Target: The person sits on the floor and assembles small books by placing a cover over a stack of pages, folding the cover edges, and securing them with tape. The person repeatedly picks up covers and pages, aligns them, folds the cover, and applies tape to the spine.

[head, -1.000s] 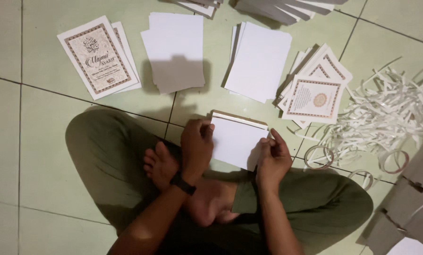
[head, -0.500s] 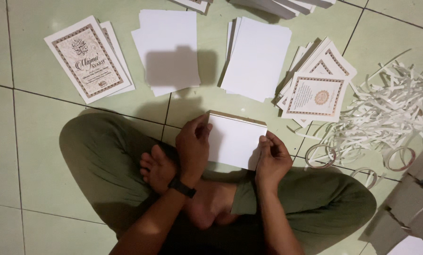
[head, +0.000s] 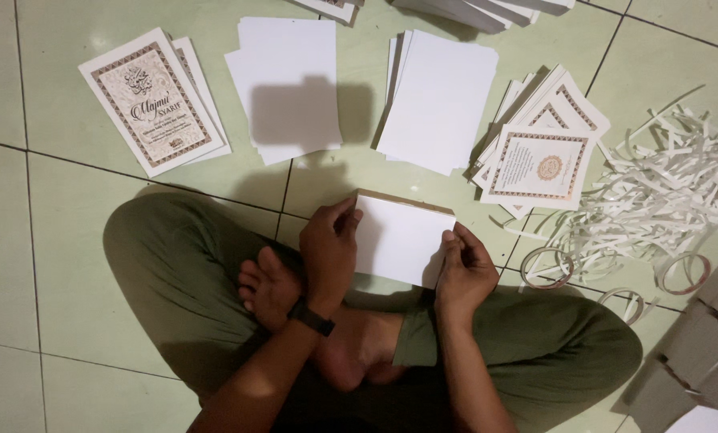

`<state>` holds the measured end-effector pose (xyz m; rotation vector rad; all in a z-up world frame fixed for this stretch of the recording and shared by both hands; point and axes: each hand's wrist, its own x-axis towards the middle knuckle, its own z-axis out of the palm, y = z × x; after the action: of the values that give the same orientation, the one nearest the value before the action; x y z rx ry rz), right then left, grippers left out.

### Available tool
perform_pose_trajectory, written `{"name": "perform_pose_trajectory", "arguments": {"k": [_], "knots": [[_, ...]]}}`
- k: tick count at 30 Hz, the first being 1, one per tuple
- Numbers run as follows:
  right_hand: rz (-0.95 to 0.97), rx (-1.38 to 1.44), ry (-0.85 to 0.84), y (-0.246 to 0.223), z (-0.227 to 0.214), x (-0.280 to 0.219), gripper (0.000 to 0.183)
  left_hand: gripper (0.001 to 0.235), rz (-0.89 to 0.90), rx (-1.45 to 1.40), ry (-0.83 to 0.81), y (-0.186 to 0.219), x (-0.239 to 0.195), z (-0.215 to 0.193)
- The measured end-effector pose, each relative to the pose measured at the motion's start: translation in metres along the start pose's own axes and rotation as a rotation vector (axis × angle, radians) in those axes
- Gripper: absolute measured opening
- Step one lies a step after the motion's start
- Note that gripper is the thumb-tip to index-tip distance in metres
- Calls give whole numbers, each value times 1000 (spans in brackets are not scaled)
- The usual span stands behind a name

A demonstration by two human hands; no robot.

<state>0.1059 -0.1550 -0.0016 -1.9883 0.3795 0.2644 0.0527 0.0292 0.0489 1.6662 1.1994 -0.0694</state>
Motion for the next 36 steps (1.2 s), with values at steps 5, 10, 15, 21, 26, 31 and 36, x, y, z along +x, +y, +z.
{"name": "perform_pose_trajectory", "arguments": {"k": [5,10,15,21,26,31,36], "knots": [[12,5,-3,5,0,2,23,30,-15,-10,-1,-5,2,3],[7,6,-1,9,0,3,24,29,-2,-38,16,-8,3,6],[3,-7,2,12,0,3,24,28,9,-38,24,-8,3,6],[0,-10,-8,11,1,3,24,29,2,-69,30,-13,4,8],[28,25,13,-7,1,0,22,29,9,-50,31,-8,2,6],[23,21,4,1,0,2,22,29,-10,-48,14,-12,3,8],[33,17,5,3,1,2,21,29,-4,-58,22,-9,3,6]]}}
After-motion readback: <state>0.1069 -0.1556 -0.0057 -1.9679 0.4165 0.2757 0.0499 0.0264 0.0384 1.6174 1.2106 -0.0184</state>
